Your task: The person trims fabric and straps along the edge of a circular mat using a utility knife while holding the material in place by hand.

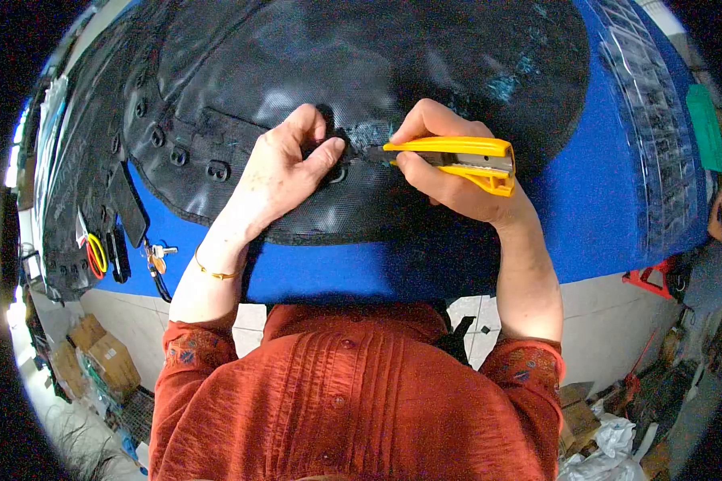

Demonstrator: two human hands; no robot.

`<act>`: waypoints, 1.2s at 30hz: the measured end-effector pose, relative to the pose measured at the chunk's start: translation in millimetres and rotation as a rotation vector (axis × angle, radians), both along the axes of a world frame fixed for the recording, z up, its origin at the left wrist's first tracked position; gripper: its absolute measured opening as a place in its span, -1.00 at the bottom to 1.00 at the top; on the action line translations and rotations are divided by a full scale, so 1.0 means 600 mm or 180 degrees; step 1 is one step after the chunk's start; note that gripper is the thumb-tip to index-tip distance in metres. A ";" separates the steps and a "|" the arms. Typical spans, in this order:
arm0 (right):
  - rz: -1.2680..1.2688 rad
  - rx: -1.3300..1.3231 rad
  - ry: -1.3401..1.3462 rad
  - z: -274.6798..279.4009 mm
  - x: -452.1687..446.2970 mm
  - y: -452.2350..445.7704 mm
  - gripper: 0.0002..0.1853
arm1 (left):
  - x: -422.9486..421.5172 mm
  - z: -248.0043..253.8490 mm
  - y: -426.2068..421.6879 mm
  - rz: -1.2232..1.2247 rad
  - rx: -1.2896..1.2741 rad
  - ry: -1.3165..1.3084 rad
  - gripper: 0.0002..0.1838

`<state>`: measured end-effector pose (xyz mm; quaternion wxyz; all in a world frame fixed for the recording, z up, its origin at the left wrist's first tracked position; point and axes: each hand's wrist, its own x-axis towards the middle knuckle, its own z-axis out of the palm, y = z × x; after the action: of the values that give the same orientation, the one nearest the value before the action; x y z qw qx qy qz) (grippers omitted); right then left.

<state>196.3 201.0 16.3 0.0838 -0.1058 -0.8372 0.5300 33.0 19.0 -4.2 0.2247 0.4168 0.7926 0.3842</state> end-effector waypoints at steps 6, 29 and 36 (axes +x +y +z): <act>-0.0427 -0.1118 0.0139 -0.011 -0.003 -0.014 -0.83 | -0.001 0.004 0.003 -0.0073 -0.0126 0.0056 -0.85; -0.0740 -0.1090 0.0125 -0.028 -0.025 -0.059 -0.78 | -0.001 0.009 0.004 -0.0073 -0.0145 -0.0068 -0.87; -0.0636 -0.1092 -0.0025 -0.020 -0.021 -0.053 -0.80 | -0.002 0.005 0.003 -0.0064 -0.0128 -0.0037 -0.87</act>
<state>183.8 169.3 4.1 0.1134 -0.2031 -0.7203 0.6535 31.7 20.9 -1.1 0.2415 0.4178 0.7946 0.3683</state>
